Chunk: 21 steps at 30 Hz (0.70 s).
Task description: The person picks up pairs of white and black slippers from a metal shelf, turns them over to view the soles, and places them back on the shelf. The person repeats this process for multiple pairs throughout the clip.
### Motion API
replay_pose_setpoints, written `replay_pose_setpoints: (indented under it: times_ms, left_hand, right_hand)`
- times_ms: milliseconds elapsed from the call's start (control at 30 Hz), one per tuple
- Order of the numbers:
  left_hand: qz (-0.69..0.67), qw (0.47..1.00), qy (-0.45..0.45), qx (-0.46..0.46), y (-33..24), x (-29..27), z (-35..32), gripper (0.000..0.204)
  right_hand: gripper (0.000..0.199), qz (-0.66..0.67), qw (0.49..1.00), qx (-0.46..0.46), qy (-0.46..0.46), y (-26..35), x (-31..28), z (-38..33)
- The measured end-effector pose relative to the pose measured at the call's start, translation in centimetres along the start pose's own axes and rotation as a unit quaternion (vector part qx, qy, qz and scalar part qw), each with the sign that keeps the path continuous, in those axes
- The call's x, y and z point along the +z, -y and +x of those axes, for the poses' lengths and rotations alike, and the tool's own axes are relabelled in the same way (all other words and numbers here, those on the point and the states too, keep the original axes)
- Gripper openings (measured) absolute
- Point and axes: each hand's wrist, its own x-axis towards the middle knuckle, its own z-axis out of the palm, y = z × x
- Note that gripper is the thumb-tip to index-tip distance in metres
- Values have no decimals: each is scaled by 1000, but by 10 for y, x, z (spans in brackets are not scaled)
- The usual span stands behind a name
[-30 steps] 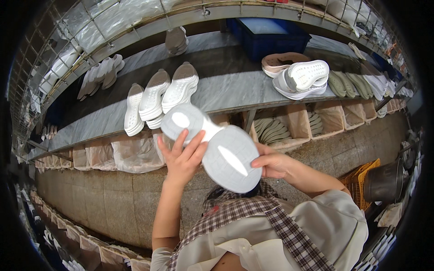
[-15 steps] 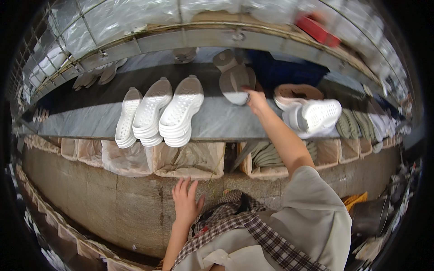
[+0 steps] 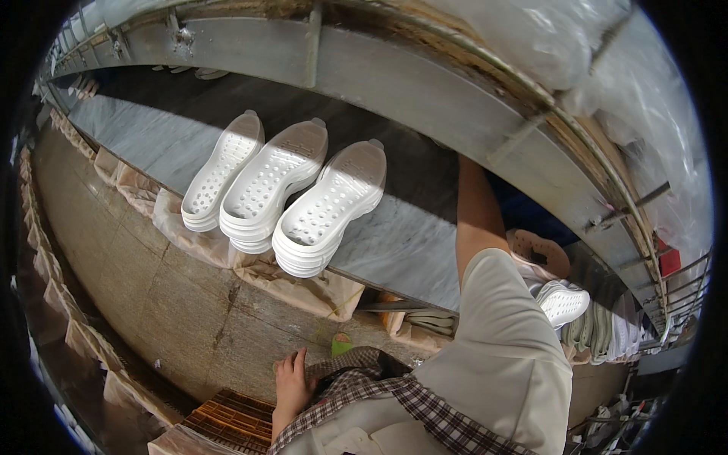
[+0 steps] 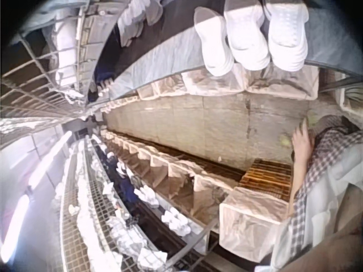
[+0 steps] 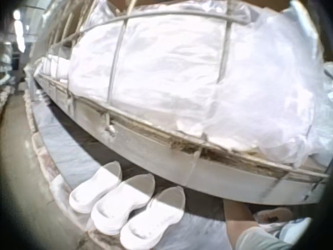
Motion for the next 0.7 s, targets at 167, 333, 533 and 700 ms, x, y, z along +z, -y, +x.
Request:
replay_pose_setpoints:
  times_ms: [167, 333, 533, 700]
  left_hand:
    - [-21, 999, 42, -6, 4, 14, 5, 71]
    - [-3, 994, 102, -49, 21, 19, 4, 71]
    - [49, 994, 87, -47, 33, 14, 3, 71]
    - [52, 996, 64, -31, 41, -1, -3, 66]
  right_hand:
    - [56, -302, 949, -94, 14, 21, -5, 4]
    - [61, -264, 959, -89, -47, 46, 12, -3]
    - [63, -337, 932, -95, -95, 35, 22, 4]
    - [56, -213, 976, 16, -38, 47, 9, 14]
